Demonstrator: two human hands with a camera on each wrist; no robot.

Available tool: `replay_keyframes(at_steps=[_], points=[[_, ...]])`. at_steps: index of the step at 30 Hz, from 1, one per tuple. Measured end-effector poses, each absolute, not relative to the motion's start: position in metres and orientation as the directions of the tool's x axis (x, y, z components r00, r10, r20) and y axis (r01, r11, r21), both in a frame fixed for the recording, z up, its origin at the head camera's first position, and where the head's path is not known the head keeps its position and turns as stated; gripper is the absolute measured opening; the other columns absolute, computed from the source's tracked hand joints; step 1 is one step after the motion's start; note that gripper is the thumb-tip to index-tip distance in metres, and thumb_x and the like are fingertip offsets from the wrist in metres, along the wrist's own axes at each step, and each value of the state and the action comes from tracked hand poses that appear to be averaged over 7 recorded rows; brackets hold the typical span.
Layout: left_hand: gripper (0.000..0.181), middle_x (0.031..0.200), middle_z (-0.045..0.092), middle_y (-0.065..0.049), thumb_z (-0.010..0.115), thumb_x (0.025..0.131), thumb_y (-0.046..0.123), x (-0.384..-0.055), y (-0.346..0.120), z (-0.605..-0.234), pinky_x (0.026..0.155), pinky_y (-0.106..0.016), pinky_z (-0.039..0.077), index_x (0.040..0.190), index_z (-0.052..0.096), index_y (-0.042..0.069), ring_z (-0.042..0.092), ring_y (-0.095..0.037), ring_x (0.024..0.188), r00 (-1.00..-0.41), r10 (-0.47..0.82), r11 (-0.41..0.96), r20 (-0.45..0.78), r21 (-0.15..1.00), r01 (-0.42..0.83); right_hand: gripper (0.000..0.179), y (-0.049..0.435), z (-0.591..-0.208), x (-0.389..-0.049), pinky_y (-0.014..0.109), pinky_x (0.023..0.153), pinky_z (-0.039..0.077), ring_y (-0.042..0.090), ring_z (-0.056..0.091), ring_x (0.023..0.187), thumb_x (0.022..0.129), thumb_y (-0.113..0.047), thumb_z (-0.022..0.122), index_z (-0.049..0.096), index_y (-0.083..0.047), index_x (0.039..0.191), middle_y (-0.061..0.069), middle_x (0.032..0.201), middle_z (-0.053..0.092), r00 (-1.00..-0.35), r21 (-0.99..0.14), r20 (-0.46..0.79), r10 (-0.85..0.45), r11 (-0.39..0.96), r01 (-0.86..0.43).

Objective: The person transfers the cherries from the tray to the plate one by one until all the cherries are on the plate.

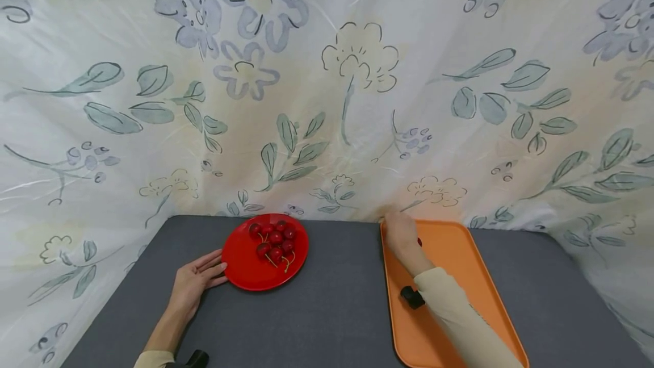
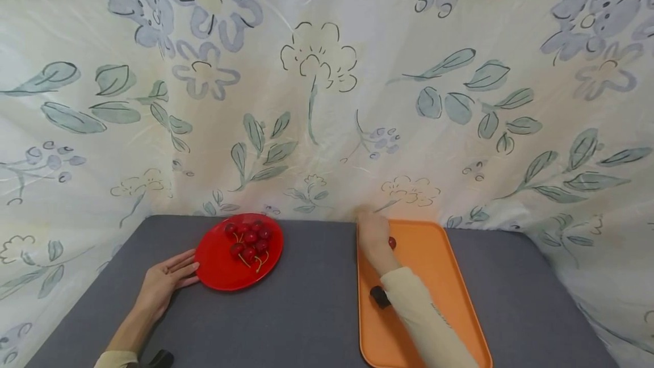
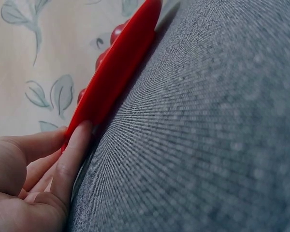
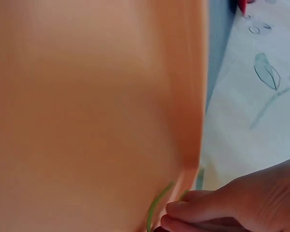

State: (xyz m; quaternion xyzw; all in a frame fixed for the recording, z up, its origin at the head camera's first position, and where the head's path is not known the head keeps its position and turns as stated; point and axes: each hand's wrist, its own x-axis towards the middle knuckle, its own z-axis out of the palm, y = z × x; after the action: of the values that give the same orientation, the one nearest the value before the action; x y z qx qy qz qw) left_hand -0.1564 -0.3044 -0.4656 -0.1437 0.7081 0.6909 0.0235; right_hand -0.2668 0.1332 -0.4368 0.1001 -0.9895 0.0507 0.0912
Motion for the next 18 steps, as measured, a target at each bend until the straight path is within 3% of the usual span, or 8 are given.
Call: replay_keyframes(at_steps=[4,9,13,18], points=[[0.058,0.132,0.059,-0.006,0.067,0.094,0.009,-0.155,-0.304,-0.466,0.085,-0.034,0.059,0.146,0.042,-0.002,0.068,-0.005,0.099,-0.958,-0.169,0.002,-0.23,0.972,-0.233,0.015,0.139,-0.43,-0.266,0.043,0.059,0.059,0.036,0.066,0.074,0.08,0.01,0.07,0.067,0.003,0.093,0.019,0.088,0.066,-0.964,-0.099,0.201,-0.173,0.976,-0.196],[0.059,0.135,0.057,-0.01,0.067,0.094,0.009,-0.155,-0.304,-0.466,0.085,-0.033,0.059,0.146,0.041,-0.002,0.067,-0.004,0.099,-0.959,-0.169,0.002,-0.229,0.973,-0.233,0.008,0.144,-0.42,-0.269,0.047,0.058,0.059,0.037,0.066,0.07,0.081,0.01,0.066,0.07,0.004,0.082,0.019,0.08,0.069,-0.944,-0.155,0.302,-0.133,0.97,-0.186],[0.059,0.142,0.05,-0.016,0.066,0.095,0.01,-0.156,-0.303,-0.465,0.085,-0.033,0.059,0.147,0.041,-0.001,0.067,-0.004,0.099,-0.958,-0.17,0.003,-0.231,0.972,-0.235,0.013,0.145,-0.407,-0.269,0.047,0.065,0.06,0.035,0.069,0.075,0.083,0.008,0.066,0.077,0.004,0.089,0.019,0.086,0.073,-0.94,-0.416,0.33,-0.082,0.882,-0.223],[0.058,0.145,0.046,-0.019,0.064,0.096,0.009,-0.156,-0.303,-0.464,0.085,-0.033,0.059,0.148,0.04,-0.001,0.067,-0.003,0.099,-0.957,-0.168,0.003,-0.238,0.97,-0.242,0.013,0.144,-0.393,-0.268,0.034,0.059,0.058,0.026,0.07,0.074,0.086,-0.004,0.074,0.077,0.003,0.096,0.017,0.089,0.074,-0.975,-0.679,0.214,-0.06,0.709,-0.192]])
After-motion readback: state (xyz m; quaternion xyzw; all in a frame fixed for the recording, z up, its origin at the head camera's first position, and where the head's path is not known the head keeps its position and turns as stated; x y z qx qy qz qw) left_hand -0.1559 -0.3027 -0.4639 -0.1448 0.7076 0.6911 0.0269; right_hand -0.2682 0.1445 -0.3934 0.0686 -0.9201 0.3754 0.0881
